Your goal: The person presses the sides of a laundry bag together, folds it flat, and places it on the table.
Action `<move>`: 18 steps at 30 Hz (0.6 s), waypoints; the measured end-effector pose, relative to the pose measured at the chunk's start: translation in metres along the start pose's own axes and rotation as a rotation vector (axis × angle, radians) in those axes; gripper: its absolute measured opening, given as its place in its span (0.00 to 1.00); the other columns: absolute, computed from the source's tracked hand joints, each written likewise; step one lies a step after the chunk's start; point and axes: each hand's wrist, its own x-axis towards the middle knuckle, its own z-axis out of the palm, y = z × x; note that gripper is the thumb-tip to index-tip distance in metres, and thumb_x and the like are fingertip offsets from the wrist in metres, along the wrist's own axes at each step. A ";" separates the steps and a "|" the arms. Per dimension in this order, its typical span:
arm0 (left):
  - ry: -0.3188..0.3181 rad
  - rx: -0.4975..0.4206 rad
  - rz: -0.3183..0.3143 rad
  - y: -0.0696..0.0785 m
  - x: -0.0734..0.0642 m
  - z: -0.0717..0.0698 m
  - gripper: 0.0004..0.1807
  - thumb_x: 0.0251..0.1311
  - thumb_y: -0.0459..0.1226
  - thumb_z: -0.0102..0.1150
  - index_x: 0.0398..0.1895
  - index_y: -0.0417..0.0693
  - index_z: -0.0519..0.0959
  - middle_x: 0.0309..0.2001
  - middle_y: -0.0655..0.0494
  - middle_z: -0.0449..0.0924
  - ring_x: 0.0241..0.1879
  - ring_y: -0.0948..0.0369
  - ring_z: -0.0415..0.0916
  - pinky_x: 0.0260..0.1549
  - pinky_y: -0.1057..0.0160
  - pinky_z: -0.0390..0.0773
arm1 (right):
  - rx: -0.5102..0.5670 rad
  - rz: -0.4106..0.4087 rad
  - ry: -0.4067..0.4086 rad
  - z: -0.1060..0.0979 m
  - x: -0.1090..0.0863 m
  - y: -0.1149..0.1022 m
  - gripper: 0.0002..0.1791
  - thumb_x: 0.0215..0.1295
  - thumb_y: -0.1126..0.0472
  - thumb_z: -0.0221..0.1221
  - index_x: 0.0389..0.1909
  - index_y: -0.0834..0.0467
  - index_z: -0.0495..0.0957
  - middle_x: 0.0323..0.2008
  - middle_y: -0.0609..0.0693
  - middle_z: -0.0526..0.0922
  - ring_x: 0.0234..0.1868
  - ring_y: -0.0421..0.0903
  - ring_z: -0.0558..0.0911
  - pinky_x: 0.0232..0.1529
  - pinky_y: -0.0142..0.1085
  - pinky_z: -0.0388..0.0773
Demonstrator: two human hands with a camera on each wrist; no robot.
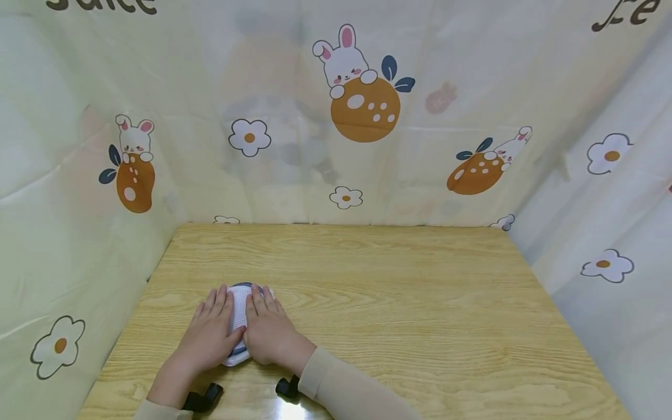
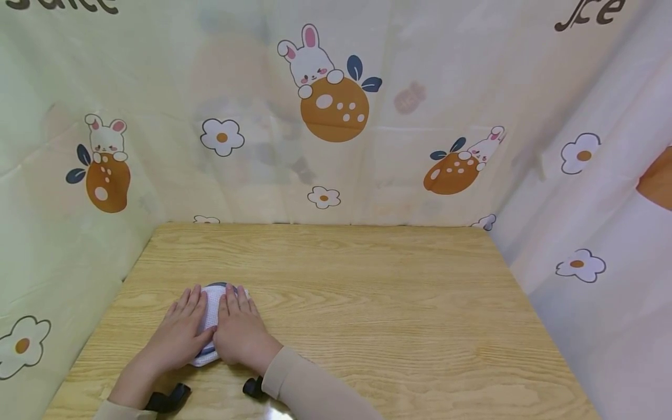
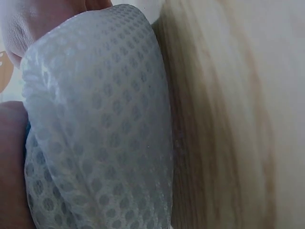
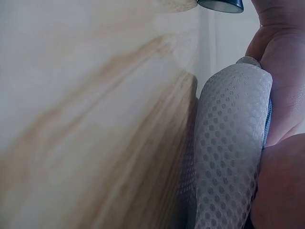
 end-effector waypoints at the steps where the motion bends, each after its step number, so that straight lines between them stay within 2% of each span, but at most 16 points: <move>1: -0.002 0.000 -0.002 0.000 0.000 0.000 0.45 0.75 0.48 0.62 0.81 0.25 0.57 0.85 0.28 0.47 0.84 0.29 0.44 0.79 0.25 0.50 | -0.001 -0.002 0.003 0.000 0.000 0.000 0.37 0.86 0.46 0.43 0.87 0.57 0.51 0.90 0.54 0.41 0.90 0.55 0.43 0.87 0.47 0.54; 6: 0.011 0.027 0.002 0.001 0.003 -0.003 0.45 0.74 0.47 0.63 0.81 0.25 0.58 0.84 0.27 0.49 0.83 0.28 0.46 0.78 0.25 0.53 | -0.008 -0.017 0.033 0.000 0.003 0.002 0.36 0.87 0.47 0.42 0.87 0.58 0.52 0.89 0.55 0.42 0.90 0.56 0.45 0.87 0.47 0.55; 11: 0.008 0.027 0.011 0.000 0.006 -0.007 0.44 0.74 0.48 0.63 0.80 0.27 0.61 0.83 0.26 0.50 0.83 0.27 0.47 0.77 0.24 0.54 | -0.017 -0.041 0.085 0.000 0.008 0.005 0.35 0.86 0.47 0.43 0.86 0.58 0.57 0.88 0.56 0.49 0.89 0.58 0.51 0.86 0.47 0.60; 18: -0.026 -0.019 0.006 0.000 0.009 -0.013 0.40 0.75 0.47 0.62 0.80 0.32 0.64 0.81 0.21 0.51 0.80 0.21 0.48 0.72 0.18 0.56 | 0.122 -0.103 0.163 -0.002 0.009 0.013 0.33 0.85 0.51 0.45 0.86 0.53 0.59 0.86 0.56 0.57 0.86 0.61 0.58 0.83 0.51 0.66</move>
